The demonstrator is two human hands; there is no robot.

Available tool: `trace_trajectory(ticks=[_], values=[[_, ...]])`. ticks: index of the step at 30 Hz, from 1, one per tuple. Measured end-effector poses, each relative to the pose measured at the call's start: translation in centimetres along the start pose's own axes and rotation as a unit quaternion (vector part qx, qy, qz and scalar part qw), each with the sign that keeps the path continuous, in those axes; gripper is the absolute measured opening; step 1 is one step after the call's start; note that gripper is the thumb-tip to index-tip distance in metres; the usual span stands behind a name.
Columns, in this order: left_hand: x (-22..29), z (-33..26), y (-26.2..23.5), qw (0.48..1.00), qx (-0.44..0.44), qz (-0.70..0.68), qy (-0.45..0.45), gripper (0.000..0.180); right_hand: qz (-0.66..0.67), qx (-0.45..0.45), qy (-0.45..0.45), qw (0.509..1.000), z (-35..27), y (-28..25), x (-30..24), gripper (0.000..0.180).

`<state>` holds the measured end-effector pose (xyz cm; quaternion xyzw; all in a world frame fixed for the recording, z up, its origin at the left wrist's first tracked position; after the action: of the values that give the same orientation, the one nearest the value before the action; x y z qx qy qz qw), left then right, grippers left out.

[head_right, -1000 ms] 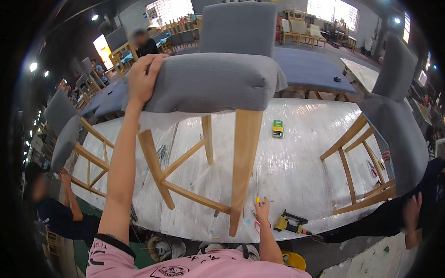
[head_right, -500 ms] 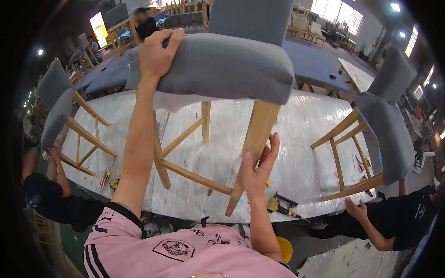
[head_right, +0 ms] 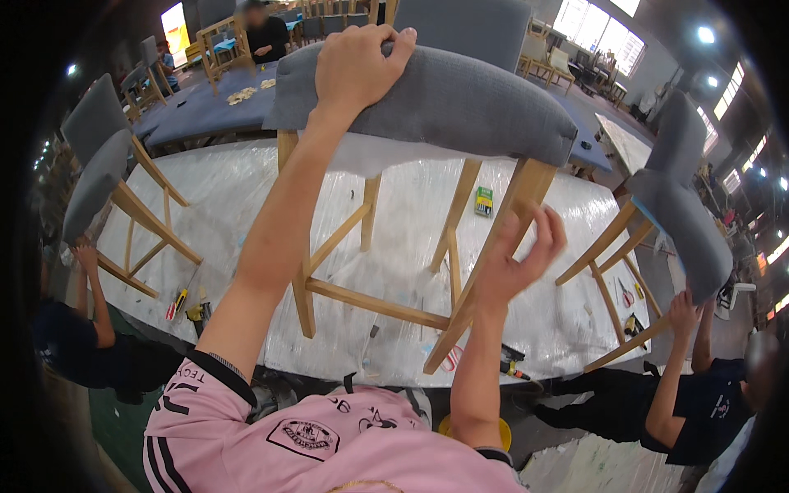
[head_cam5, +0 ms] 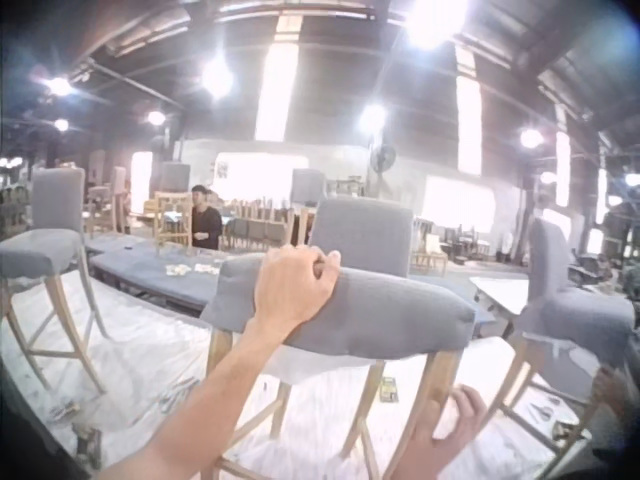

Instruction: The person upholsters a wooden chair by pulling gray fabric over the seat, trimming excess with scissors, and securing it with a pneumatic staple gun. The person repeatedly folds and staples the fabric around the edges and corners, using a screwdriver to tuck and smooth the material.

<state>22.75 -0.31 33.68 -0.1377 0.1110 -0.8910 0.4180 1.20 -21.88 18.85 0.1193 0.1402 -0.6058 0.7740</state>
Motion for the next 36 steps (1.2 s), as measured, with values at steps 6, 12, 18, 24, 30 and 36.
trace_trajectory(ticks=[6, 12, 18, 24, 30, 36], values=[[0.5, -0.8, -1.7, 1.0, 0.018, 0.0, 0.0, 0.045, 0.083, -0.132, -0.128, 0.98, 3.0, 8.4, -8.0, 0.016], [1.1, -1.6, -2.6, 1.0, -0.004, -0.022, 0.012, 0.045, 0.049, -0.108, -0.171, 0.978, 2.4, 8.8, -8.2, 0.017], [1.1, -1.3, -2.0, 1.0, -0.009, -0.02, 0.02, 0.044, 0.043, -0.134, -0.17, 0.975, 2.5, 9.3, -7.6, 0.015], [1.0, -0.8, -1.5, 0.997, 0.049, -0.016, 0.061, 0.042, 0.056, -0.111, -0.193, 0.973, 2.8, 9.7, -7.4, 0.014], [0.7, -0.5, -0.7, 0.998, 0.044, -0.009, 0.055, 0.045, 0.057, -0.127, -0.208, 0.968, 2.8, 10.7, -6.8, 0.015], [0.1, 0.3, 0.4, 0.998, 0.024, -0.013, 0.048, 0.047, 0.222, -0.175, -0.053, 0.958, 3.9, 9.4, -4.2, 0.01]])
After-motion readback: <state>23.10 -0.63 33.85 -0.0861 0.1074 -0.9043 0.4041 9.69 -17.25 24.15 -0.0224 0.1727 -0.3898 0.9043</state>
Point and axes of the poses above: each hand's wrist, its own z-axis towards the middle knuckle, its own y-axis out of the palm, x = y × z, the point moved 10 cm from there along z, towards the middle knuckle
